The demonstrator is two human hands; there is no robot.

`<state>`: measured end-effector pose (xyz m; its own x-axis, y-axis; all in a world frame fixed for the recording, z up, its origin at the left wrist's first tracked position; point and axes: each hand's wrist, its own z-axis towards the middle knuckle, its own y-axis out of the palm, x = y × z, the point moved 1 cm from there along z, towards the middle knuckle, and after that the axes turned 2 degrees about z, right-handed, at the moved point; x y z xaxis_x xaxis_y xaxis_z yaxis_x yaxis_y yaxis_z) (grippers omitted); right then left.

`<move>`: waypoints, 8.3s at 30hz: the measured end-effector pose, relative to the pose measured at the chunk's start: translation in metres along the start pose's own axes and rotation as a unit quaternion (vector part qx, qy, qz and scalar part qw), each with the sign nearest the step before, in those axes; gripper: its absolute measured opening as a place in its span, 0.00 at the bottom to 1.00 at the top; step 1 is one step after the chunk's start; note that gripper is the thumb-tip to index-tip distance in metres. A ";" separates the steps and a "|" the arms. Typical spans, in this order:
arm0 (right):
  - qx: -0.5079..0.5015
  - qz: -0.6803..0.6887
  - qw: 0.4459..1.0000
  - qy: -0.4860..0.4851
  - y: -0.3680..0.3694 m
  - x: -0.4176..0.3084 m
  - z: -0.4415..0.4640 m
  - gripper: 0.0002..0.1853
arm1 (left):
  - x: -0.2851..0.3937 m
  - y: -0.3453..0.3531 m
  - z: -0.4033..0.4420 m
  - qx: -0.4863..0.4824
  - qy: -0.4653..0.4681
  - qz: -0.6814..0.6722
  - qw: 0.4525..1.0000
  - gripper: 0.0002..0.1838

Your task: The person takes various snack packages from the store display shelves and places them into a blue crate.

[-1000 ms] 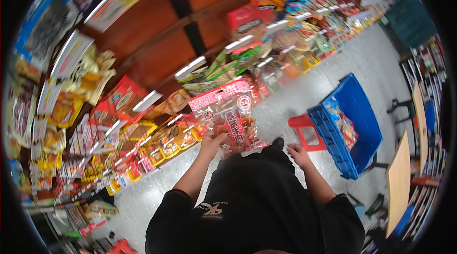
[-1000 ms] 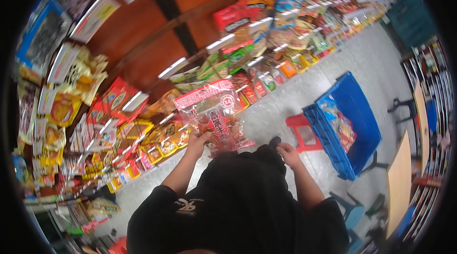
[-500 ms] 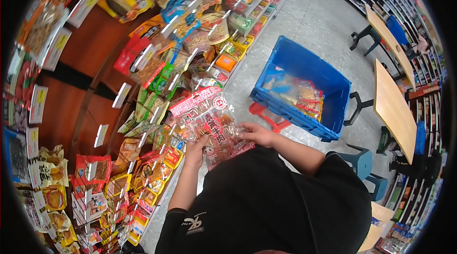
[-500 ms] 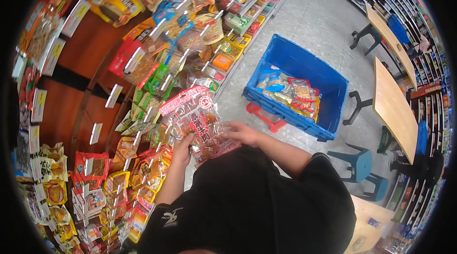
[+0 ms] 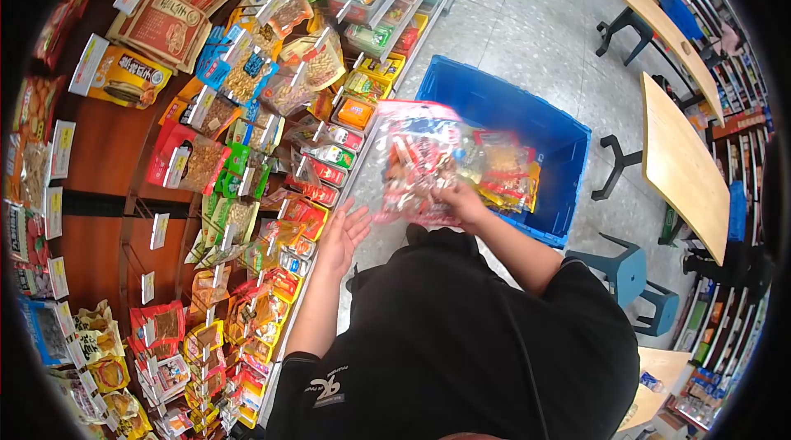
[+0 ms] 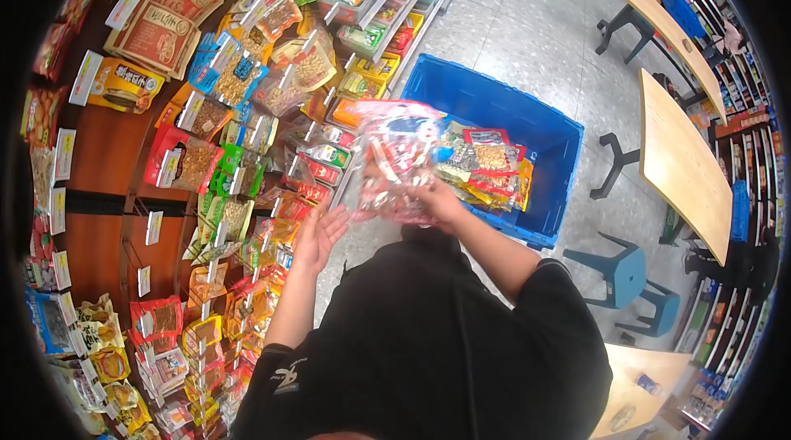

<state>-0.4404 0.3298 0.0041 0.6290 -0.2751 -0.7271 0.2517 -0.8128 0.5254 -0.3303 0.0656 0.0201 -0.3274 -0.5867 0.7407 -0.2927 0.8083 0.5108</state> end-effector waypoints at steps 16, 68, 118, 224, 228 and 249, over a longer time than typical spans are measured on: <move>0.399 -0.045 0.913 -0.075 -0.276 -0.010 -0.012 0.28 | -0.135 -0.227 -0.086 0.319 -0.326 0.315 0.832 0.28; 0.051 -0.571 0.774 0.269 0.196 0.398 0.025 0.15 | 0.013 -0.576 -0.475 0.546 0.230 0.106 0.799 0.13; -0.523 -0.121 0.835 -0.116 0.845 0.365 -0.107 0.47 | 0.074 -0.615 -0.842 0.031 0.542 -0.117 0.832 0.61; 0.173 0.218 0.944 0.178 -0.047 0.351 -0.292 0.19 | 0.216 -0.486 -0.629 0.416 0.418 0.034 0.807 0.32; 0.175 0.246 0.946 0.118 -0.049 0.334 -0.267 0.20 | 0.173 -0.515 -0.593 0.358 0.389 0.040 0.848 0.33; 0.227 0.321 0.916 -0.084 -0.122 0.071 0.030 0.34 | 0.005 -0.088 -0.006 -0.017 -0.187 -0.097 0.977 0.21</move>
<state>-0.4490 0.3943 -0.1250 0.4093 -0.8146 -0.4109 -0.4848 -0.5757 0.6584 -0.3012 -0.0079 -0.0182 -0.5765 -0.7010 0.4198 -0.3537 0.6772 0.6452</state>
